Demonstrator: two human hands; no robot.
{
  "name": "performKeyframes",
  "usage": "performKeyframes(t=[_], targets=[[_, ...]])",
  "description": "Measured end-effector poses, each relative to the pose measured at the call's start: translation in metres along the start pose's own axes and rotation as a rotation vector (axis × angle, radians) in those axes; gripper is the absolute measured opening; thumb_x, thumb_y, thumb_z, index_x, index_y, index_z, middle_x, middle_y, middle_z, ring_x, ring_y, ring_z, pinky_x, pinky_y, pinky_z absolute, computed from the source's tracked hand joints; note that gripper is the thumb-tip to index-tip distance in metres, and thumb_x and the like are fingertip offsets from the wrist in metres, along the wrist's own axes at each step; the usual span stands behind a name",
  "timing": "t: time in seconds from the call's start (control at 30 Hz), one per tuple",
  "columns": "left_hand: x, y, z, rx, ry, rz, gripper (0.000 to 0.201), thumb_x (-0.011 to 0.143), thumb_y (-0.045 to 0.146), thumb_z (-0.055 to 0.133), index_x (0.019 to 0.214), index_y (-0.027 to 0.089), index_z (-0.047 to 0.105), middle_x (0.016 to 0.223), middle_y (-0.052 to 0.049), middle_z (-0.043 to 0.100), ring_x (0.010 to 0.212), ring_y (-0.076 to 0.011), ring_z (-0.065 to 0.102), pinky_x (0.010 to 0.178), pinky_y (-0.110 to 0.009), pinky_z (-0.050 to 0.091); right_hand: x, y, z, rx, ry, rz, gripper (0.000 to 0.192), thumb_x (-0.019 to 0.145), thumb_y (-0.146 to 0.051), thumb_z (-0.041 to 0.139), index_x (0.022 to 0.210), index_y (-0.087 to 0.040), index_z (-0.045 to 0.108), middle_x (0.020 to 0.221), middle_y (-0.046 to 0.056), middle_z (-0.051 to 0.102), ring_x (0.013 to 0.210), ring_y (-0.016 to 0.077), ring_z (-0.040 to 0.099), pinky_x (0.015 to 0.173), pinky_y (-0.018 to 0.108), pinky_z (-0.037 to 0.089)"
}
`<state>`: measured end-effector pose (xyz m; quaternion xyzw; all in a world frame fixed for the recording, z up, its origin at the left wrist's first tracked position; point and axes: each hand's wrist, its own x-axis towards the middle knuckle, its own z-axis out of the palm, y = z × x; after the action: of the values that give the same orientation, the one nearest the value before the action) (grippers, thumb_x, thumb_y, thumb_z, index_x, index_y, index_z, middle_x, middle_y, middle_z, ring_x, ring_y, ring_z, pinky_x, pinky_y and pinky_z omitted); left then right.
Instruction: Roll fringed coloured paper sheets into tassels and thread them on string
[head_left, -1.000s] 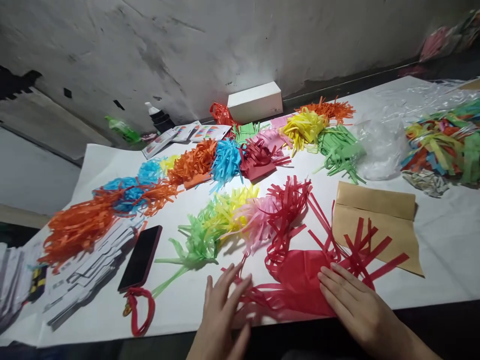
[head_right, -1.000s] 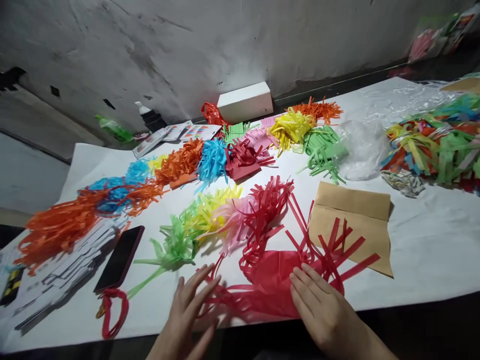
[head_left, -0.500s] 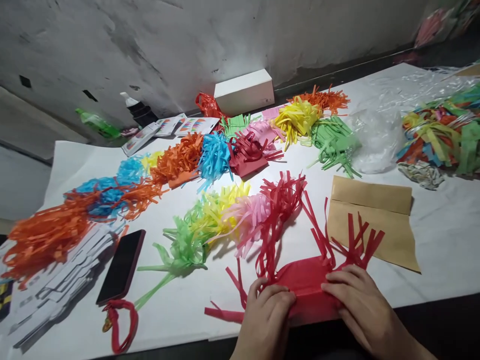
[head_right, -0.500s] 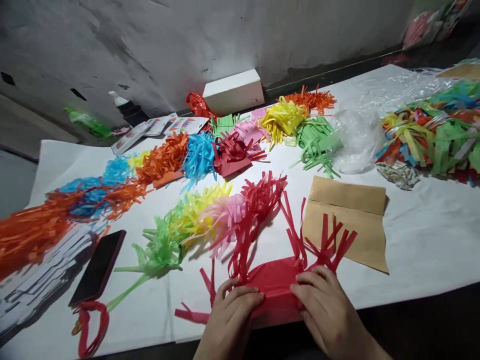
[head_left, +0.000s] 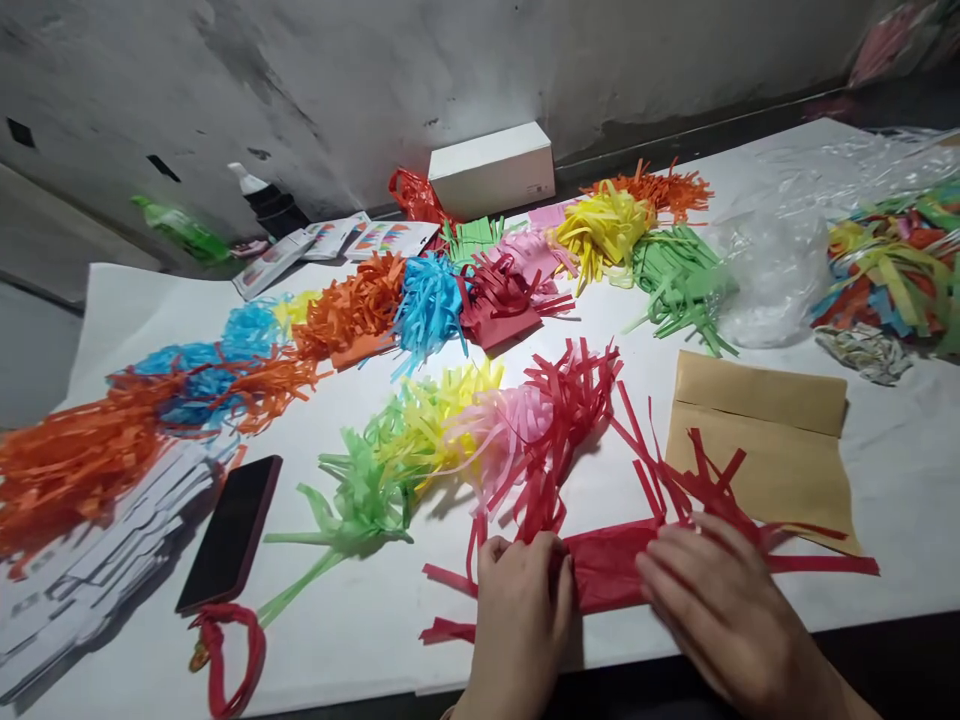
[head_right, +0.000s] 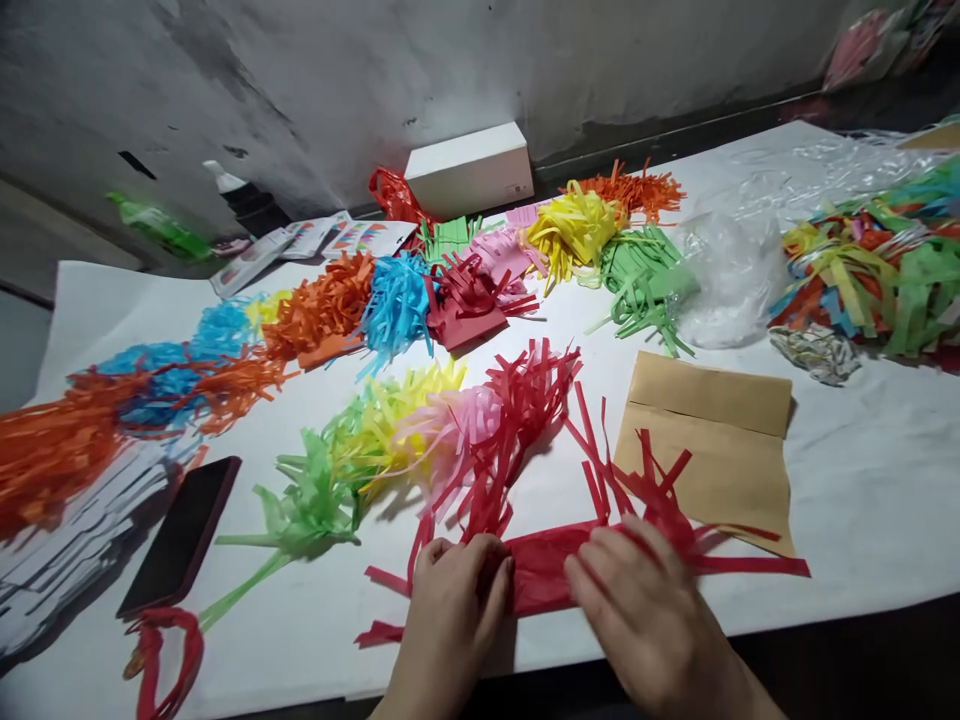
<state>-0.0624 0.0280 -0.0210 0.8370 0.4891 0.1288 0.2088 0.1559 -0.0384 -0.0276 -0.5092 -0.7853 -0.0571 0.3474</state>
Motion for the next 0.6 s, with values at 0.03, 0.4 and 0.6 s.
performKeyframes(t=[0.03, 0.4, 0.6], targets=[[0.000, 0.000, 0.000, 0.000, 0.006, 0.004, 0.015, 0.099, 0.015, 0.047, 0.089, 0.022, 0.056, 0.077, 0.002, 0.069, 0.069, -0.0193, 0.064, 0.085, -0.045, 0.038, -0.002, -0.001, 0.000, 0.066, -0.031, -0.070, 0.025, 0.099, -0.004, 0.053, 0.114, -0.009, 0.072, 0.109, 0.011, 0.073, 0.112, 0.0276, 0.063, 0.112, 0.053, 0.035], [-0.012, 0.009, -0.003, 0.056, 0.298, 0.387, 0.013, 0.099, 0.027, 0.058, 0.105, 0.025, 0.069, 0.115, -0.005, 0.074, 0.119, -0.0257, 0.059, 0.123, -0.054, 0.013, 0.001, -0.009, 0.009, 0.154, -0.042, -0.057, 0.023, 0.100, -0.010, 0.051, 0.103, -0.009, 0.073, 0.099, 0.009, 0.074, 0.099, 0.0230, 0.064, 0.112, 0.045, 0.035], [-0.014, 0.003, -0.002, 0.011, 0.145, 0.417, 0.019, 0.102, 0.015, 0.050, 0.096, 0.022, 0.066, 0.090, 0.003, 0.074, 0.090, -0.0174, 0.063, 0.115, -0.042, 0.022, -0.008, -0.001, 0.004, 0.131, -0.088, -0.065, 0.034, 0.103, -0.003, 0.037, 0.108, -0.007, 0.070, 0.102, 0.012, 0.072, 0.106, 0.0258, 0.060, 0.110, 0.048, 0.032]])
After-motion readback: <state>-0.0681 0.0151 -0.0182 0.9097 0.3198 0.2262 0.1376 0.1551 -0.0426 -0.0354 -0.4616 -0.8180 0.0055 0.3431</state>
